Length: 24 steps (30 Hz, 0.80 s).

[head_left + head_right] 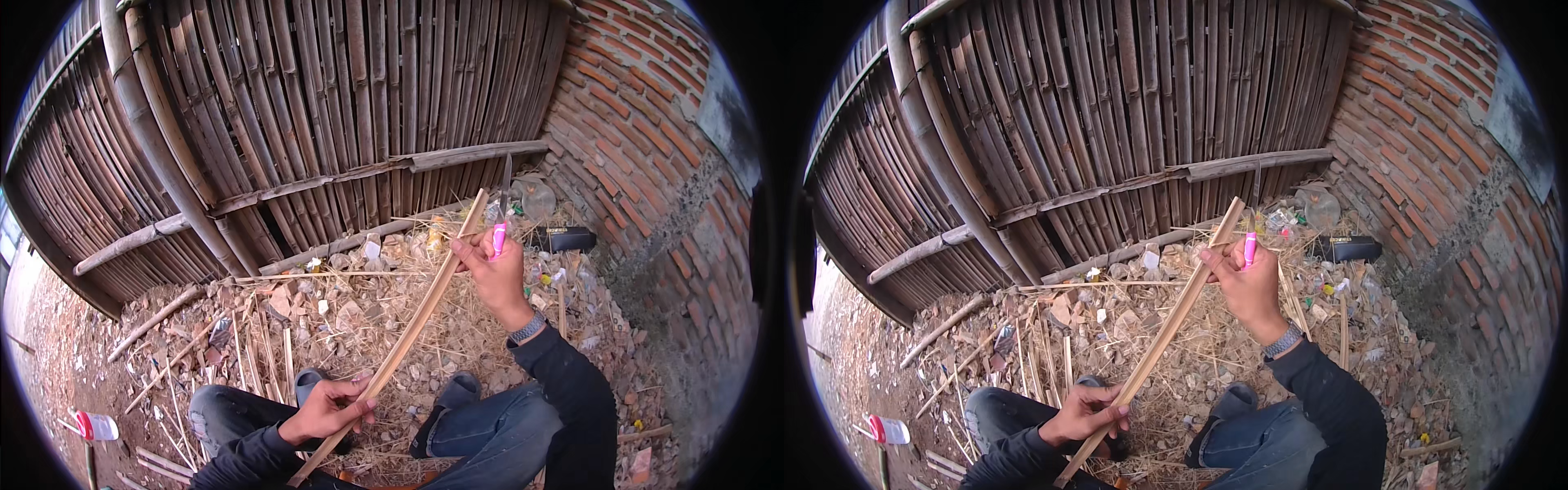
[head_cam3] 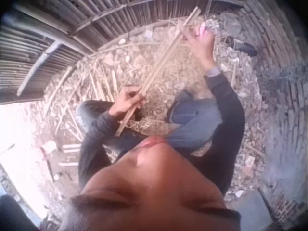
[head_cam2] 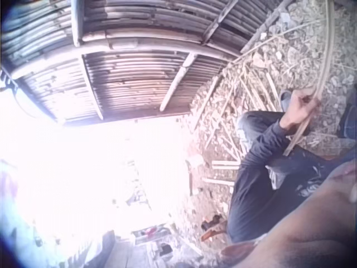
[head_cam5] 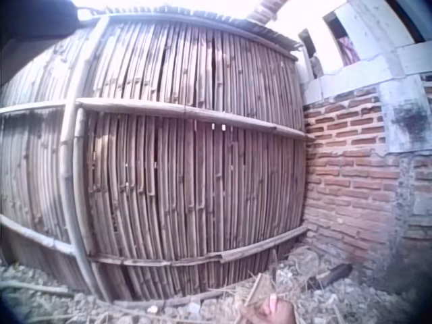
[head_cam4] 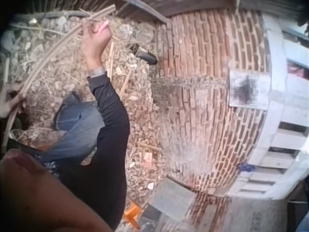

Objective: The person whittles and cleans a long bamboo strip using a knife, scraping along its length and removing fibers by hand.

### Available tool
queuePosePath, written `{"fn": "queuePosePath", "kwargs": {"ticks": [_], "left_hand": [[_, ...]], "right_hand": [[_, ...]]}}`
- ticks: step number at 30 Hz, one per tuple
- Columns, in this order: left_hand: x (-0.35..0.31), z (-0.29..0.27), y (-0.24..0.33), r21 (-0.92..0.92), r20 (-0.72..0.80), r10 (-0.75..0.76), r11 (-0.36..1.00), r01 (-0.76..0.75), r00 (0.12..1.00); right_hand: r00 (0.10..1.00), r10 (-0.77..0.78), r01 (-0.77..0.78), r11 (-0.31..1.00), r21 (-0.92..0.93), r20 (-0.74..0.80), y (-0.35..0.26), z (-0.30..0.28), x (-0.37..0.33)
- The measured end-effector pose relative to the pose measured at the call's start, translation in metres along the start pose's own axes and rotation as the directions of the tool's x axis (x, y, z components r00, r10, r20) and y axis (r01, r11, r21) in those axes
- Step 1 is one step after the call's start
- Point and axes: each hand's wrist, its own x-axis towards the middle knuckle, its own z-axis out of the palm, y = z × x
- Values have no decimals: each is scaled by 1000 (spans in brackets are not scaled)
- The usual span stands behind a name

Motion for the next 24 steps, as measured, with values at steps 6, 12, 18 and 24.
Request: {"fn": "queuePosePath", "kwargs": {"ticks": [6,12,18,24], "left_hand": [[23,15,36,20,2,-61,998,61,998],[23,12,30,348,-134,171,931,-115,976],[16,1,30,451,-152,164,889,-79,975],[8,-2,17,433,-164,148,899,-63,975]], "right_hand": [[998,36,-20,966,-256,57,-12,13,-11],[938,-306,327,617,-716,164,-39,0,-4],[869,-383,494,637,-592,313,-25,-10,-3],[860,-333,508,617,-600,386,-18,-15,-2]]}}
